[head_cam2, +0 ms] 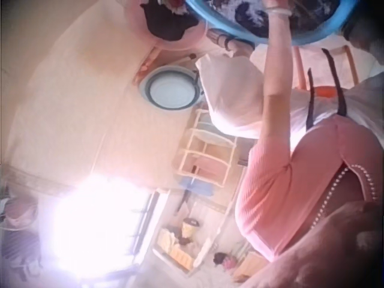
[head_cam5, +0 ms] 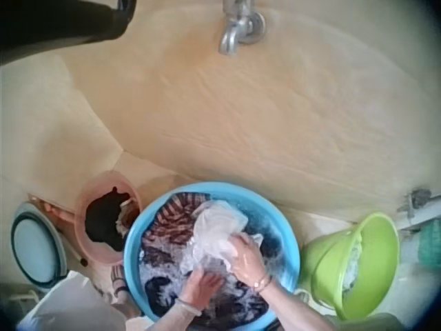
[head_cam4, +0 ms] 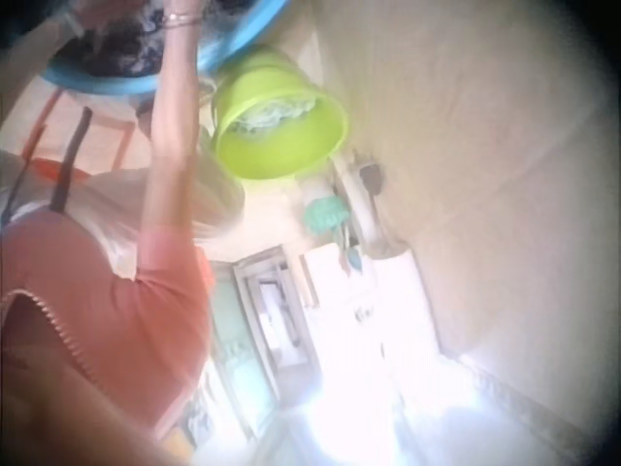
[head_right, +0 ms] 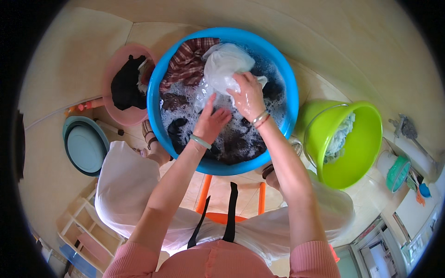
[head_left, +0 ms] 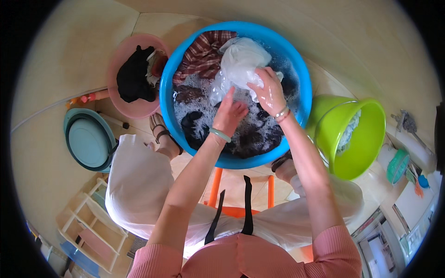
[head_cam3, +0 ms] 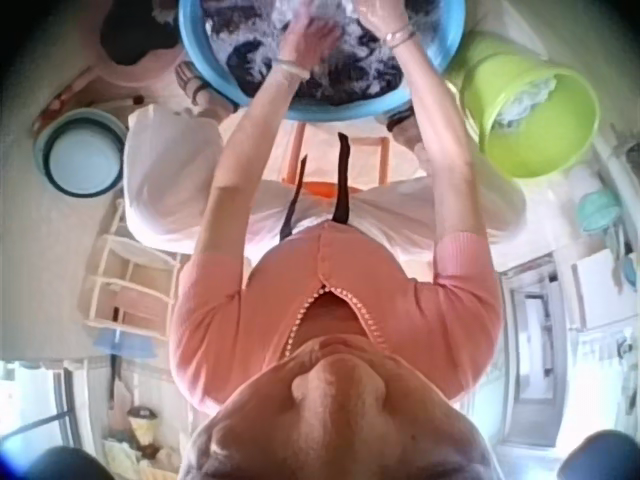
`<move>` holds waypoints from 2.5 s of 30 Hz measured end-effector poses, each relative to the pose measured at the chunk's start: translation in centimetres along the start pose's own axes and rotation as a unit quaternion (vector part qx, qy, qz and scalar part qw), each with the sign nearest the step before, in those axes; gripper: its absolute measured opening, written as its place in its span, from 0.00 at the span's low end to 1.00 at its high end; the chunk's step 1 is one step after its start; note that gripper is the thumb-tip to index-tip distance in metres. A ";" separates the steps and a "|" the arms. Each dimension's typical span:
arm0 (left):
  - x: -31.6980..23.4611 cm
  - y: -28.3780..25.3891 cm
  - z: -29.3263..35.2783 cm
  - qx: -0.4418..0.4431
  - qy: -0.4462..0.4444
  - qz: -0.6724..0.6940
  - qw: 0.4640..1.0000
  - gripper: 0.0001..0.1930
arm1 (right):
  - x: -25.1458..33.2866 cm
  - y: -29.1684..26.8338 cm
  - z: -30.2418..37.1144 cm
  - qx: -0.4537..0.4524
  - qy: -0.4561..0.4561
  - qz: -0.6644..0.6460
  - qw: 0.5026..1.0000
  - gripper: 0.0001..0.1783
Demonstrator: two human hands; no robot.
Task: The person hand-washes various garments in a blue basin filled with soapy water. They scrub, rinse, and wring out items including a yellow cloth, a white cloth, a light blue cloth, a black garment, and a brown garment, transferring each to a green bucket after washing.
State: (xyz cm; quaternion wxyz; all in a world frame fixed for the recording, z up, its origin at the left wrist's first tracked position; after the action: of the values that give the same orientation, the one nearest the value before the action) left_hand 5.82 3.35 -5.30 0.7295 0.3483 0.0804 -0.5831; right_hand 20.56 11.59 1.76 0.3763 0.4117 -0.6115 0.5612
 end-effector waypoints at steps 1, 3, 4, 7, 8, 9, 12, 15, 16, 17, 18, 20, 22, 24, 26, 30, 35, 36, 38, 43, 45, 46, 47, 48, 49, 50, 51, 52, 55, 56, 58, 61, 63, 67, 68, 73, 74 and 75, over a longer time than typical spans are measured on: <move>-0.7 0.9 0.1 0.012 -0.003 0.027 1.000 0.37 | 2.7 -1.0 0.4 -0.001 -0.012 -0.008 1.000 0.19; -2.5 3.2 -0.2 0.105 0.028 0.053 0.993 0.43 | 8.0 -2.9 1.5 -0.010 -0.039 -0.021 0.999 0.18; -3.3 3.5 -0.8 0.138 0.064 0.099 0.983 0.45 | 10.7 -3.0 2.1 -0.015 -0.069 -0.051 0.996 0.18; -6.4 6.6 0.4 0.306 0.018 0.299 0.904 0.47 | 17.6 -1.4 4.6 0.057 -0.175 -0.002 0.983 0.15; -7.4 7.3 1.2 0.343 0.023 0.304 0.888 0.45 | 18.8 -0.9 5.5 0.071 -0.168 -0.011 0.983 0.13; -8.0 8.2 2.0 0.384 0.023 0.306 0.871 0.43 | 19.6 -0.8 6.2 0.075 -0.175 -0.019 0.982 0.12; -8.5 9.1 4.4 0.460 0.028 0.290 0.839 0.35 | 21.2 0.3 7.7 0.115 -0.197 -0.030 0.973 0.11; -7.6 8.2 6.1 0.417 0.014 0.285 0.863 0.32 | 20.9 2.7 8.8 0.071 -0.227 -0.028 0.971 0.13; -7.0 7.6 6.2 0.392 0.014 0.281 0.876 0.32 | 20.8 2.8 8.6 0.040 -0.234 -0.027 0.971 0.12; -6.5 7.1 6.2 0.364 0.017 0.275 0.890 0.31 | 20.6 2.9 8.3 0.013 -0.236 -0.035 0.971 0.11; -5.8 6.6 5.8 0.330 0.020 0.266 0.906 0.30 | 20.2 2.8 7.8 -0.015 -0.237 -0.044 0.970 0.11; -4.9 5.1 5.0 0.249 0.043 0.239 0.938 0.28 | 19.8 2.1 6.8 -0.070 -0.258 -0.069 0.961 0.10; -4.1 3.1 4.1 0.137 0.079 0.188 0.969 0.27 | 18.3 2.4 6.0 -0.060 -0.247 -0.125 0.959 0.09; -3.5 0.6 3.4 0.001 0.128 0.115 0.985 0.25 | 17.5 1.9 5.0 -0.057 -0.224 -0.147 0.962 0.06; -3.5 -0.5 3.1 -0.073 0.170 0.043 0.982 0.24 | 12.8 1.4 3.9 -0.093 -0.160 -0.161 0.969 0.06; -4.6 2.9 4.5 -0.069 0.141 -0.054 0.986 0.25 | -4.0 -1.3 5.5 -0.122 0.224 -0.071 0.964 0.13; -2.6 -1.1 2.4 -0.104 0.055 -0.160 0.980 0.52 | -4.5 -2.6 6.1 -0.172 0.260 -0.059 0.948 0.26; -2.8 -1.1 1.9 -0.086 0.059 -0.165 0.981 0.52 | -3.7 -2.4 5.6 -0.175 0.257 -0.056 0.949 0.29; -0.7 -4.3 -1.4 -0.125 0.078 -0.238 0.960 0.49 | -0.8 0.3 5.0 -0.063 0.179 0.112 0.975 0.37; 0.0 -6.2 -6.4 -0.133 0.181 -0.378 0.898 0.31 | -5.1 4.3 5.2 0.012 0.186 0.206 0.961 0.33; 1.2 -8.0 -8.4 -0.142 0.148 -0.434 0.877 0.23 | -6.8 5.3 4.1 0.035 0.226 0.197 0.953 0.32; 2.4 -9.4 -9.6 -0.141 0.091 -0.443 0.881 0.23 | -8.5 6.3 3.6 0.049 0.225 0.198 0.953 0.31; 2.8 -9.1 -10.4 -0.122 0.014 -0.427 0.896 0.22 | -9.3 6.4 2.5 0.057 0.229 0.204 0.950 0.30; 3.3 -8.6 -10.8 -0.094 -0.054 -0.369 0.923 0.22 | -9.8 6.4 2.0 0.064 0.233 0.209 0.948 0.29; 3.8 -7.9 -10.8 -0.064 -0.110 -0.285 0.950 0.22 | -11.5 5.1 2.7 0.039 0.340 0.209 0.916 0.22; 3.9 -7.4 -10.1 -0.042 -0.154 -0.200 0.967 0.21 | -10.3 4.8 2.1 0.021 0.309 0.178 0.934 0.21; 3.3 -6.4 -9.3 -0.022 -0.158 -0.145 0.977 0.21 | -9.2 4.2 1.5 -0.001 0.275 0.149 0.950 0.20; 2.6 -5.4 -8.5 0.000 -0.157 -0.102 0.982 0.21 | -8.0 3.5 1.1 -0.023 0.241 0.120 0.963 0.20; 0.6 -3.3 -5.4 0.027 -0.114 -0.017 0.993 0.23 | 1.3 4.1 2.8 -0.024 0.035 -0.046 0.998 0.14; -0.1 -2.6 -4.9 0.058 -0.119 0.035 0.991 0.23 | 4.7 4.6 3.8 -0.003 0.016 -0.065 0.998 0.13; -1.8 -0.3 -3.3 0.141 -0.103 0.116 0.978 0.22 | 10.0 5.3 5.8 0.049 -0.005 -0.080 0.996 0.13; -3.7 2.4 0.9 0.244 -0.086 0.184 0.948 0.21 | 15.3 6.4 8.2 0.091 -0.084 -0.073 0.990 0.14; -4.1 2.9 3.5 0.258 -0.067 0.197 0.943 0.21 | 17.4 6.3 8.2 0.100 -0.116 -0.048 0.987 0.13; -3.2 2.1 4.8 0.166 -0.006 0.181 0.969 0.20 | 19.1 5.2 6.8 0.021 -0.144 -0.007 0.989 0.13; -2.7 1.7 4.2 0.117 0.016 0.157 0.980 0.19 | 18.1 4.5 6.4 -0.012 -0.141 -0.011 0.990 0.12; -4.3 -0.3 4.8 -0.180 0.166 -0.279 0.929 0.18 | 10.4 1.8 4.7 -0.105 -0.011 -0.080 0.991 0.10; -4.4 0.3 4.9 -0.220 0.162 -0.333 0.902 0.18 | 5.7 0.9 5.4 -0.116 0.081 -0.086 0.986 0.11; -4.1 3.0 4.5 -0.008 0.101 0.074 0.992 0.18 | 0.4 -0.1 7.0 -0.103 0.134 -0.044 0.985 0.11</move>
State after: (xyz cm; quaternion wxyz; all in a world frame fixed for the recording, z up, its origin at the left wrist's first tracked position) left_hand 5.96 4.12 1.46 0.7616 0.4044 0.1327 -0.4887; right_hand 20.49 4.59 1.54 0.5195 0.3182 -0.5910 0.5287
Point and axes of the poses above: each hand's wrist, its own z-axis away from the middle knuckle, its own y-axis out of the palm, x = y × z, the point moved 8 cm from there along -z, towards the middle knuckle, and after that the axes turned 15 degrees about -z, right-handed, at the moved point
